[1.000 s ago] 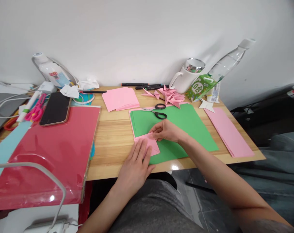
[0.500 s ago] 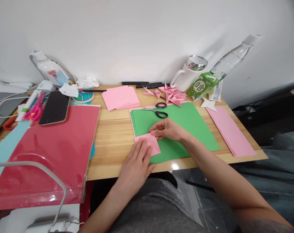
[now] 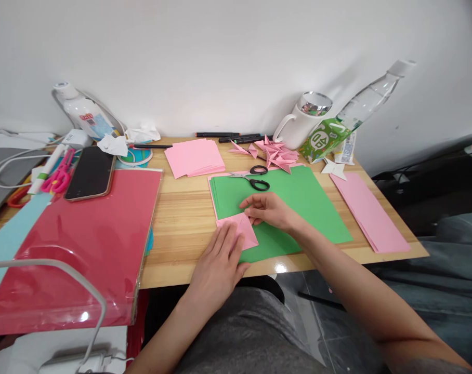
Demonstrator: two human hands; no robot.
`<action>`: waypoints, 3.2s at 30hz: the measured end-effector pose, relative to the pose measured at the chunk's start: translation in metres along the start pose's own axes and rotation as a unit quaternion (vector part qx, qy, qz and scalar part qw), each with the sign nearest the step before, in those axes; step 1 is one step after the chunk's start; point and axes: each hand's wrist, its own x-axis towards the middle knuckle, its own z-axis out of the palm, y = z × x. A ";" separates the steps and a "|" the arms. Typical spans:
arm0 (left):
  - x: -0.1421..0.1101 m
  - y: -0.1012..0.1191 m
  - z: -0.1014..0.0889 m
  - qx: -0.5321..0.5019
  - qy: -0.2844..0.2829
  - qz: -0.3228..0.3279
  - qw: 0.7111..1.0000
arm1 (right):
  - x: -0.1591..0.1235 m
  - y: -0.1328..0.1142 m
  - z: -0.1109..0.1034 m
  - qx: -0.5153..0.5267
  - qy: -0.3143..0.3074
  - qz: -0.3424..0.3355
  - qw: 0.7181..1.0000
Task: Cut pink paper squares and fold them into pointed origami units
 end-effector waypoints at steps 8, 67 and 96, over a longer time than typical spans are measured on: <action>0.001 0.001 -0.003 0.000 0.003 -0.004 1.000 | -0.040 0.016 0.016 -0.310 0.196 -0.354 0.860; 0.002 -0.003 -0.007 -0.006 -0.017 0.021 1.000 | -0.047 0.053 0.030 -0.435 0.204 -0.371 0.795; -0.001 -0.003 -0.003 -0.001 0.002 0.026 1.000 | -0.020 -0.005 0.018 -0.364 0.139 -0.091 0.916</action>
